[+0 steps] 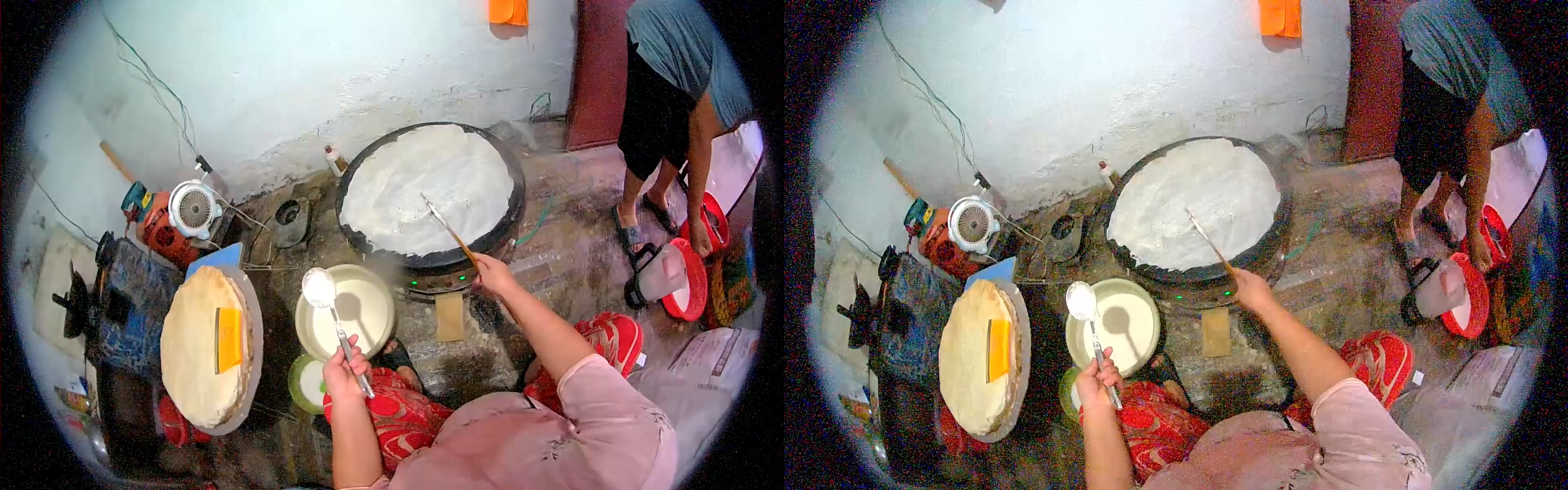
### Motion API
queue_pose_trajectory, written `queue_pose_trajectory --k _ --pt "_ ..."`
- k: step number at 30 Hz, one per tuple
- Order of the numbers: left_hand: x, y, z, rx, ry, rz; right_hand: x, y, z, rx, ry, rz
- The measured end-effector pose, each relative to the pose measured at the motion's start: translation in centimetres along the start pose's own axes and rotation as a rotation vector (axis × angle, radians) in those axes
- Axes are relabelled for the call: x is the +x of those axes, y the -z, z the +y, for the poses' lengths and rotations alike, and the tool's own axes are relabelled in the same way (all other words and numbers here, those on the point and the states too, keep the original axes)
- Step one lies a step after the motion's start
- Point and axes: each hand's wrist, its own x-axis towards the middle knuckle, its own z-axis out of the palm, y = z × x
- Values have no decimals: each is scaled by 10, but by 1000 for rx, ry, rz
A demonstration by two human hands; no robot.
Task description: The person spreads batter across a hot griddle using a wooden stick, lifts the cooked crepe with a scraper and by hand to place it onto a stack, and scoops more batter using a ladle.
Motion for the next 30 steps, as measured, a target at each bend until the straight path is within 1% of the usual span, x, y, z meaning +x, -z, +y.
queue_pose_trajectory --k 1,3,4,5,7,8,9,11,13,14,15,17,18,19,20,21,22,23,24,25,26,27,29,30 --pt "-1 -1 0 0 -2 -2 -2 -1 -7 0 2 0" --pt "-3 -1 0 19 -8 -5 -11 -10 -17 -653 163 161" --pt "-2 0 1 16 -20 -1 -22 -11 -35 -664 40 129" --pt "-2 0 1 17 -18 -2 -22 -12 -32 -665 39 130" --pt "-2 1 2 22 -21 3 -14 -13 -14 -389 154 36" --pt "-3 0 3 42 -29 13 4 -7 10 -174 267 3" --pt "-3 0 4 40 -29 12 22 -4 34 66 135 1" --pt "-2 2 4 30 -37 10 -11 11 11 -140 224 287" --pt "-7 -8 6 84 -52 42 -57 10 -21 -434 176 43" --pt "-4 -4 12 47 -18 22 -61 3 -5 -346 532 -32" --pt "-2 1 19 8 17 7 -66 0 11 -133 192 -335" --pt "-17 -14 30 -58 57 57 -84 17 -18 -41 56 -452" --pt "-12 -8 43 -147 129 47 -81 22 -16 99 -40 -364" --pt "-9 0 51 -183 151 -1 -79 28 -13 240 -138 -276" --pt "-10 -1 58 -188 172 6 -78 36 -26 241 -83 -239" --pt "-11 -1 65 -192 192 14 -82 43 -40 192 10 -250" --pt "-2 12 75 -218 224 -16 -95 45 -62 285 145 -253" --pt "10 26 80 -214 224 -15 -102 44 -67 333 212 -249" --pt "23 41 83 31 158 -34 -108 43 -72 381 279 -248" --pt "37 57 83 273 90 -58 -113 41 -69 480 142 -294" --pt "50 73 72 166 50 -32 -117 39 -65 576 7 -339" --pt "63 97 62 291 -34 102 -121 35 -58 467 -28 -267" --pt "61 118 50 442 172 104 -122 32 -28 319 -11 -240" --pt "66 137 51 443 173 103 -121 36 -20 318 -10 -239"
